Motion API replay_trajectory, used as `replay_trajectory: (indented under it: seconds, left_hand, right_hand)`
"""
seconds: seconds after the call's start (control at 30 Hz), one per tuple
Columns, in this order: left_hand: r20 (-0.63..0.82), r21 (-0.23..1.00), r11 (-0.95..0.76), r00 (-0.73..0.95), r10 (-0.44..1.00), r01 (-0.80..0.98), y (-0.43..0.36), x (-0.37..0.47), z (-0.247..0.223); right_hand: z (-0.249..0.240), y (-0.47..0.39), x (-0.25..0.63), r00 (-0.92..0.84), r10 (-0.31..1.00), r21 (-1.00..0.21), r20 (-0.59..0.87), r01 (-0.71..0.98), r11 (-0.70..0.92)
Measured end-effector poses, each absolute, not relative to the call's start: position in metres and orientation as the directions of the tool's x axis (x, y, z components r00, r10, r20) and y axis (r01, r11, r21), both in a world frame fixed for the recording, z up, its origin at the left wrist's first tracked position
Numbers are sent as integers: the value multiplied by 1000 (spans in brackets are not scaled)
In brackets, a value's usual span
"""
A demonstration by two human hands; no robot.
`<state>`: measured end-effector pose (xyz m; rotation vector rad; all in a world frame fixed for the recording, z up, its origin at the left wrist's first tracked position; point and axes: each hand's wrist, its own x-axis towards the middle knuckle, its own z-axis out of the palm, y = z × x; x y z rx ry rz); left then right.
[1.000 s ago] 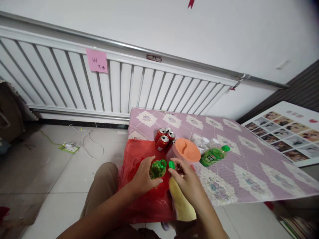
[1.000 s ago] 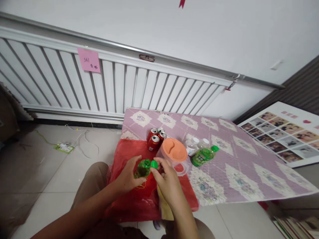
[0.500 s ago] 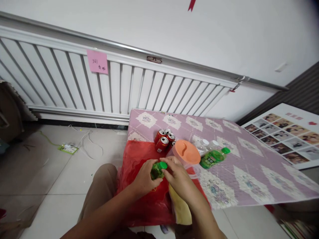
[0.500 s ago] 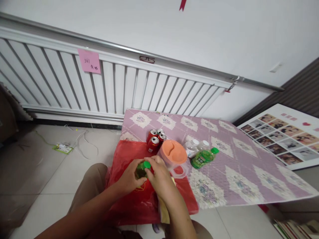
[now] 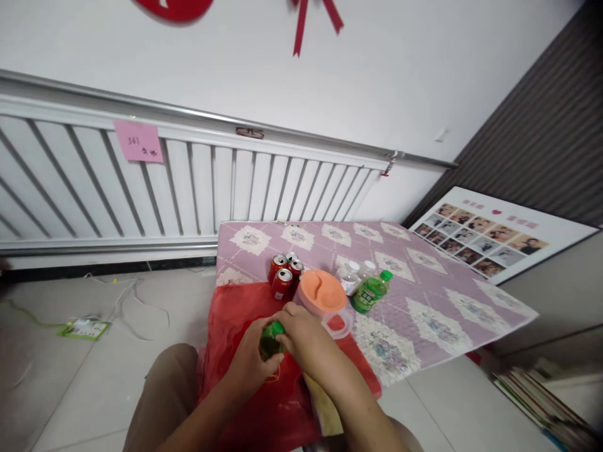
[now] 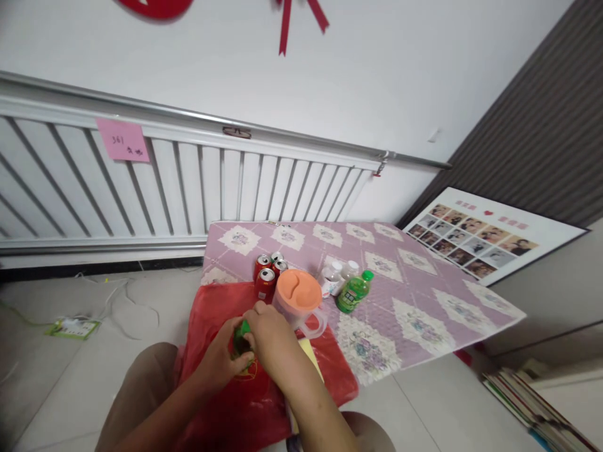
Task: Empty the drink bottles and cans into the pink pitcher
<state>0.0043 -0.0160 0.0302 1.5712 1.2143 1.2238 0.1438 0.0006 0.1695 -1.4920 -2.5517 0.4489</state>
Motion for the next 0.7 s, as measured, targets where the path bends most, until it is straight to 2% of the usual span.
replay_trajectory:
  seconds: [0.23, 0.43, 0.7]
  left_hand:
    - [234, 941, -242, 62, 970, 239, -15, 6, 27]
    - [231, 946, -240, 68, 971, 218, -15, 6, 23]
    - [203, 957, -209, 50, 978, 202, -16, 8, 22]
  right_hand:
    - [166, -6, 146, -448, 894, -361, 9, 832, 421]
    - [164, -8, 152, -442, 896, -459, 40, 789, 409]
    - [158, -4, 143, -222, 975, -433, 8, 878, 203]
